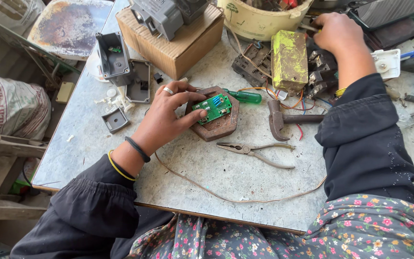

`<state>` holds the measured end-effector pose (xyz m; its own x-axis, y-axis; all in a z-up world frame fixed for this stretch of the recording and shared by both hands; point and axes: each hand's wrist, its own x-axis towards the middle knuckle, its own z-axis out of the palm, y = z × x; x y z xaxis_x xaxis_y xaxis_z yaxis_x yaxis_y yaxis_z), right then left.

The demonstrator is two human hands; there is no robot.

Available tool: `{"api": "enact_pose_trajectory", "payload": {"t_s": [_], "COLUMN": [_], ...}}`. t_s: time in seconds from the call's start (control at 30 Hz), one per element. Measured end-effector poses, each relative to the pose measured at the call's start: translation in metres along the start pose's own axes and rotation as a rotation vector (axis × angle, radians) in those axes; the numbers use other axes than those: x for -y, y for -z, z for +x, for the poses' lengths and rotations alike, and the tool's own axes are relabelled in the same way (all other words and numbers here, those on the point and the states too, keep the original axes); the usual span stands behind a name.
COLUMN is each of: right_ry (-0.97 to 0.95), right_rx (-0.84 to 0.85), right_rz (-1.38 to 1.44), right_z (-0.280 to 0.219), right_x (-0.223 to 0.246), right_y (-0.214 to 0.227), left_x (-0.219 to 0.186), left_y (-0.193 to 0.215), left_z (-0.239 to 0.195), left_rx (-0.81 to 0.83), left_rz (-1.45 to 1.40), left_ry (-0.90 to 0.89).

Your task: The person uses pliers and a screwdriver to manipulate a small white plastic component and a green circuit board. They adjust internal parts of the component and then use pliers to remove a small piece from the circuit board.

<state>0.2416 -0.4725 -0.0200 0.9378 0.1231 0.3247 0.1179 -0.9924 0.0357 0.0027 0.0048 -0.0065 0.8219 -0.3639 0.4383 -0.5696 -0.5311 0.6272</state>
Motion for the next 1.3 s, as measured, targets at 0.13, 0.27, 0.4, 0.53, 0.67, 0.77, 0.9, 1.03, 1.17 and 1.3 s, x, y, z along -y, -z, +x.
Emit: {"api": "enact_pose_trajectory", "payload": {"t_s": [0.13, 0.27, 0.4, 0.53, 0.67, 0.77, 0.9, 1.03, 1.17, 1.3], "right_ry": [0.096, 0.267, 0.272, 0.282, 0.323, 0.23, 0.06, 0.116, 0.183, 0.16], "right_rx": [-0.091, 0.005, 0.131, 0.094, 0.076, 0.081, 0.012, 0.063, 0.132, 0.205], "right_rz": [0.023, 0.105, 0.151, 0.171, 0.162, 0.156, 0.085, 0.157, 0.113, 0.076], "right_z": [0.002, 0.002, -0.002, -0.005, -0.003, -0.004, -0.011, -0.012, -0.006, -0.004], "right_x": [-0.012, -0.014, -0.004, 0.0, 0.003, 0.007, 0.003, -0.002, 0.0, -0.003], "right_y": [-0.012, -0.011, -0.004, -0.003, -0.004, 0.001, 0.014, 0.018, 0.009, 0.007], "left_x": [0.0, 0.001, 0.002, 0.001, 0.001, 0.001, 0.0, 0.0, 0.002, 0.003], "left_y": [0.001, 0.0, 0.0, 0.0, 0.0, 0.001, 0.003, 0.003, 0.003, 0.002], "left_z": [-0.001, -0.002, -0.001, 0.0, 0.0, 0.0, -0.002, -0.001, -0.002, -0.002], "left_rx": [0.003, 0.006, 0.008, 0.021, 0.039, 0.031, 0.03, 0.034, 0.037, 0.031], "left_rz": [0.01, -0.001, -0.002, 0.001, 0.0, -0.003, 0.001, -0.002, 0.0, -0.004], "left_ry": [0.012, 0.005, 0.009, 0.028, 0.054, 0.038, 0.037, 0.036, 0.016, 0.016]}}
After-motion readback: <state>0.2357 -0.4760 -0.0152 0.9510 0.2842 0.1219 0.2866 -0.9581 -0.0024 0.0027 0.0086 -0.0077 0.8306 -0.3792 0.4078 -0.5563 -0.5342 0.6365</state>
